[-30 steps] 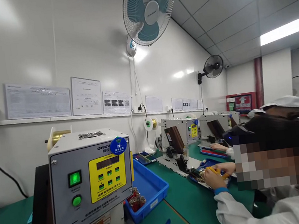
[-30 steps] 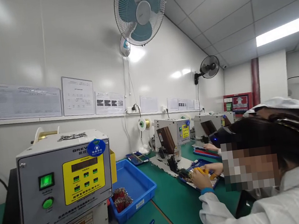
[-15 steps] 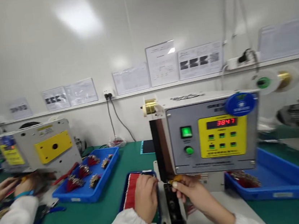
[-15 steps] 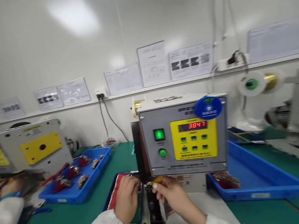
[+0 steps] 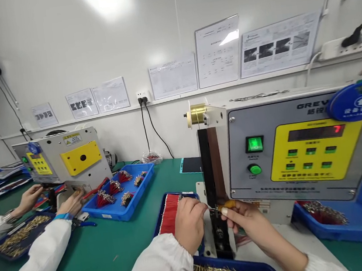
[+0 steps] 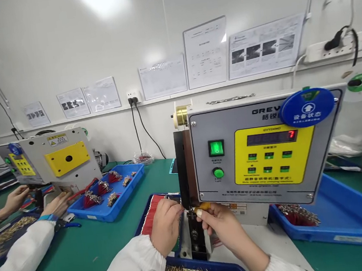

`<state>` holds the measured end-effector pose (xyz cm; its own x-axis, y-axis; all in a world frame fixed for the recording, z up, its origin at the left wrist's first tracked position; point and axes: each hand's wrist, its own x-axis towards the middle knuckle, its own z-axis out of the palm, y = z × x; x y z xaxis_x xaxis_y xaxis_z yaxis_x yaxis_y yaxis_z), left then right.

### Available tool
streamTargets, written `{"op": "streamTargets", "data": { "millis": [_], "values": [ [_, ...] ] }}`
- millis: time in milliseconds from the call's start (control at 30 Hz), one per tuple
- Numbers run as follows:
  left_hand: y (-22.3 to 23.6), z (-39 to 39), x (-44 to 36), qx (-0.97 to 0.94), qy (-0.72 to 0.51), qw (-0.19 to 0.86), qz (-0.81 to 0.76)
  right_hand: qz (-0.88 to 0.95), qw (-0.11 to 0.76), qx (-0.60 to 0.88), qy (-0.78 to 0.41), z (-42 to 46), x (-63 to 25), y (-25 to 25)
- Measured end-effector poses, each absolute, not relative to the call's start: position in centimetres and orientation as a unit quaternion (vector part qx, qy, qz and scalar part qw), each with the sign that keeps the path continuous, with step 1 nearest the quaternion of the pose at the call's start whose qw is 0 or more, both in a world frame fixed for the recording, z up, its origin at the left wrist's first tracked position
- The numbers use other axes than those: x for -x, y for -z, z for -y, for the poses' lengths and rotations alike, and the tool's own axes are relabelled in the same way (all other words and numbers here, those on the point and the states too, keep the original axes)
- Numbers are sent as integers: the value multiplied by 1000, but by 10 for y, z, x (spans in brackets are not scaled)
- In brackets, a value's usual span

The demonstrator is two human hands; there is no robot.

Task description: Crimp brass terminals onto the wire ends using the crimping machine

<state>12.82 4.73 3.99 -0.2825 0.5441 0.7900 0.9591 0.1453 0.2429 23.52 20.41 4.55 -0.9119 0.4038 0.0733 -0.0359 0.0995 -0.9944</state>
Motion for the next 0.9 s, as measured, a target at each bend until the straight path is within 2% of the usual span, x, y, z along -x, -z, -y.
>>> {"op": "streamTargets", "data": {
  "millis": [900],
  "values": [
    [-39, -47, -127, 533, 381, 272, 705, 707, 197, 139, -665, -202, -229, -38]
  ]
}}
